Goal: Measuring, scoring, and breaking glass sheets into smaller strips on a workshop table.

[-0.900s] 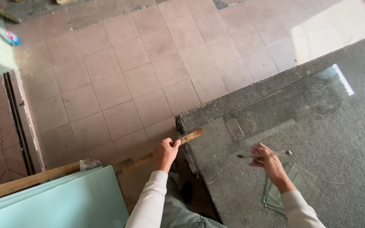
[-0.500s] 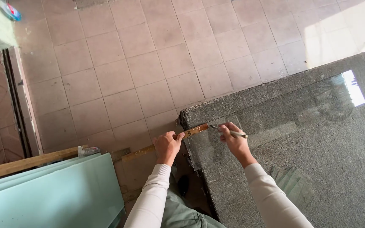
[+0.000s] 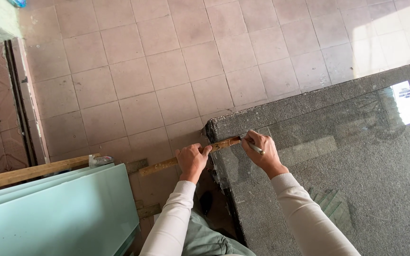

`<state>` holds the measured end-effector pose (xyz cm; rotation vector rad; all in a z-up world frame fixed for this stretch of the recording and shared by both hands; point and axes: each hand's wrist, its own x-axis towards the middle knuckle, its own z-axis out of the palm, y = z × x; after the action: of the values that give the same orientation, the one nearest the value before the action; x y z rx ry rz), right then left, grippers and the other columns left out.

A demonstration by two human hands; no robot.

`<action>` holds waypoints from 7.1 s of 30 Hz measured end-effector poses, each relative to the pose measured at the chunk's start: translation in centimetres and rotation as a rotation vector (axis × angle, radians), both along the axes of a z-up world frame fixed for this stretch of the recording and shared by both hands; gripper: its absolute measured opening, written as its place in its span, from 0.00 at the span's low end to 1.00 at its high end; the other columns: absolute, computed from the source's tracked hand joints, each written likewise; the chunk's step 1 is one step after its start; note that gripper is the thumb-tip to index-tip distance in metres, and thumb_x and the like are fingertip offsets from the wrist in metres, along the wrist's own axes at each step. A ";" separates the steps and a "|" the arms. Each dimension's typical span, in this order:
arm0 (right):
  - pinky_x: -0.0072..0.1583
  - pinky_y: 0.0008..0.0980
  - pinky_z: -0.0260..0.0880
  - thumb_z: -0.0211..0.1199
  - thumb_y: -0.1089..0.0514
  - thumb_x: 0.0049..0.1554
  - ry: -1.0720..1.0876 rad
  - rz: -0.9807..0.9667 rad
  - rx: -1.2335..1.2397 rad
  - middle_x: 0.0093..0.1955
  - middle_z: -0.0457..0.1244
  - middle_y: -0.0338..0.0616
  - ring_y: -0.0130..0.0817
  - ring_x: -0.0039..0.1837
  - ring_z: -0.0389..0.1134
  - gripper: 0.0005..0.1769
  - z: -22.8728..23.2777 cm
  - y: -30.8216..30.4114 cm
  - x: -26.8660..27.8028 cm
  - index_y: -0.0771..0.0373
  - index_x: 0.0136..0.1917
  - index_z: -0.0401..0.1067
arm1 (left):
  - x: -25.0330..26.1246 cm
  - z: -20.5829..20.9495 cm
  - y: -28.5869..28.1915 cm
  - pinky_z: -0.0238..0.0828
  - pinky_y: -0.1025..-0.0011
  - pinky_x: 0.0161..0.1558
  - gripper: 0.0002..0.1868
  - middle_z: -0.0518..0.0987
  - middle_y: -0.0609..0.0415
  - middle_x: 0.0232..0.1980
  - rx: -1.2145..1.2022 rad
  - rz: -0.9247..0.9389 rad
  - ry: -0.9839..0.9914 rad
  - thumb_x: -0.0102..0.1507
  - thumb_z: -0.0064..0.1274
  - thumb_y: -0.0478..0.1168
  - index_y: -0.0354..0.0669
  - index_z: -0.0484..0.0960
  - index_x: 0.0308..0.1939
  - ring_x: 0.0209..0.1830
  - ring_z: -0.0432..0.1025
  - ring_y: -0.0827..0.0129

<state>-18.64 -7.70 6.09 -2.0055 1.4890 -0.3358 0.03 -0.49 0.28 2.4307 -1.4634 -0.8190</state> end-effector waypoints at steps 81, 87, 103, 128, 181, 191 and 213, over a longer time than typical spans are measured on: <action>0.44 0.25 0.67 0.53 0.45 0.54 0.716 -0.873 0.539 0.37 0.70 0.32 0.28 0.39 0.70 0.15 -6.2 21.8 -38.7 0.51 0.45 0.76 | 1.4 -1.8 1.0 0.55 0.58 0.38 0.18 0.76 0.48 0.25 -0.091 0.004 -0.066 0.50 0.42 0.59 0.51 0.76 0.25 0.30 0.69 0.53; 0.47 0.43 0.62 0.36 0.66 0.60 -0.433 -0.929 0.415 0.48 0.58 0.67 0.56 0.44 0.61 0.14 7.4 13.4 -20.4 0.79 0.52 0.58 | 0.5 -2.1 0.1 0.52 0.60 0.36 0.20 0.75 0.48 0.22 -0.111 0.033 -0.108 0.50 0.45 0.61 0.51 0.76 0.22 0.26 0.69 0.53; 0.40 0.38 0.68 0.45 0.51 0.57 -0.459 -0.329 0.320 0.36 0.61 0.60 0.42 0.35 0.65 0.17 1.9 1.1 0.4 0.68 0.44 0.66 | 1.0 0.1 -0.2 0.57 0.63 0.41 0.19 0.76 0.51 0.24 -0.021 0.001 -0.038 0.51 0.43 0.60 0.51 0.77 0.23 0.30 0.71 0.55; 0.30 0.29 0.60 0.52 0.63 0.45 -0.096 0.053 -0.029 0.20 0.56 0.41 0.36 0.24 0.59 0.08 -1.6 5.9 -3.1 0.59 0.25 0.62 | -2.7 -0.6 5.9 0.58 0.60 0.37 0.24 0.75 0.52 0.21 -0.126 -0.046 -0.135 0.50 0.42 0.66 0.52 0.76 0.24 0.26 0.70 0.59; 0.30 0.24 0.44 0.52 0.57 0.54 -0.489 -1.153 0.586 0.42 0.62 0.52 0.23 0.25 0.41 0.07 -2.7 23.2 -32.0 0.61 0.43 0.63 | 2.1 -0.5 3.0 0.51 0.82 0.09 0.17 0.67 0.63 0.14 -0.054 -0.071 0.151 0.60 0.37 0.50 0.49 0.69 0.19 0.07 0.55 0.80; 0.35 0.35 0.64 0.44 0.54 0.61 0.168 -1.037 0.498 0.35 0.65 0.54 0.43 0.29 0.64 0.21 2.9 17.2 -27.8 0.71 0.39 0.72 | 0.9 -3.0 0.1 0.54 0.61 0.40 0.21 0.76 0.51 0.24 -0.053 0.059 -0.025 0.48 0.44 0.62 0.51 0.78 0.26 0.28 0.70 0.57; 0.38 0.36 0.63 0.56 0.54 0.46 -0.042 -0.101 0.108 0.31 0.63 0.45 0.43 0.35 0.64 0.07 1.0 -0.3 0.2 0.58 0.36 0.68 | 1.1 -0.7 0.1 0.57 0.63 0.41 0.21 0.75 0.51 0.24 -0.011 -0.003 -0.053 0.52 0.41 0.61 0.51 0.76 0.23 0.30 0.70 0.57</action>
<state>-18.48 -8.03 7.12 -1.8330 1.5528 -0.3301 1.13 -0.42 -0.39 2.4610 -1.4857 -0.7504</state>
